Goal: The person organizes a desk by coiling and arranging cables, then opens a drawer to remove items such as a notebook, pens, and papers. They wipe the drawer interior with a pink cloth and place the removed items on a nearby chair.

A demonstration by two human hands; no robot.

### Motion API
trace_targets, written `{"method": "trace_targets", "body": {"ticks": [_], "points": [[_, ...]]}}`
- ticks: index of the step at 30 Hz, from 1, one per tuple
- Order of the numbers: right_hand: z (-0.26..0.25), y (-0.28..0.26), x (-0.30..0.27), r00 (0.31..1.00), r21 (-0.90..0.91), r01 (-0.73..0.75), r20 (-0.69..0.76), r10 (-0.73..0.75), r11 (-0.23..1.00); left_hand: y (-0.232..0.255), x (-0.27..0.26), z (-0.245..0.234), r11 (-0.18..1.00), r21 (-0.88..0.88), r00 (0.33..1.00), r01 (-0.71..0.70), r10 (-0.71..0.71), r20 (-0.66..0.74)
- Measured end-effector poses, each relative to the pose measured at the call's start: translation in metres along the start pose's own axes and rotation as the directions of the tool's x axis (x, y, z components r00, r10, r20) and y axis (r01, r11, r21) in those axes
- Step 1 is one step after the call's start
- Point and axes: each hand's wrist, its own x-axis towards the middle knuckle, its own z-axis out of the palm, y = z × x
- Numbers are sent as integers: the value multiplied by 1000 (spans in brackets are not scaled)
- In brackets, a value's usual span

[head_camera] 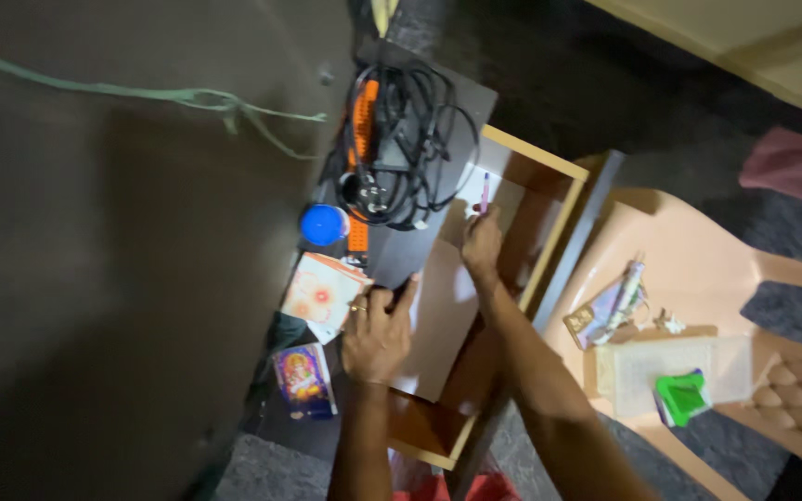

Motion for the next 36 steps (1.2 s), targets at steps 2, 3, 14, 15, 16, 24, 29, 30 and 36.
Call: {"method": "trace_targets", "body": {"ticks": [2, 3, 14, 15, 16, 24, 29, 30, 36], "points": [[-31, -27, -21, 988, 227, -152, 50, 145, 962, 0, 0, 2, 998, 61, 999, -29, 30, -12], [-46, -38, -31, 974, 334, -225, 86, 209, 915, 0, 0, 3, 995, 91, 999, -43, 45, -18], [-180, 31, -74, 872, 812, -32, -263, 413, 583, 18, -2, -2, 993, 111, 998, -39, 43, -37], [-181, 60, -72, 843, 760, -137, -246, 477, 635, 19, -1, -3, 994, 102, 998, -45, 50, -44], [-180, 92, -70, 845, 644, -132, -324, 425, 753, 21, -1, -4, 993, 108, 997, -50, 55, -47], [-166, 261, -57, 848, 35, -403, -360, 388, 914, 23, -3, 1, 993, 91, 993, -77, 85, -83], [-170, 257, -60, 813, -99, -494, -405, 418, 864, 21, -5, 3, 995, 96, 999, -40, 40, -1], [-174, 244, -60, 810, -126, -479, -443, 383, 869, 21, -4, 2, 994, 105, 999, -39, 38, 6], [-207, 82, -96, 798, 25, 53, -602, -27, 998, 17, -2, -1, 994, 89, 998, -59, 62, -34]]}}
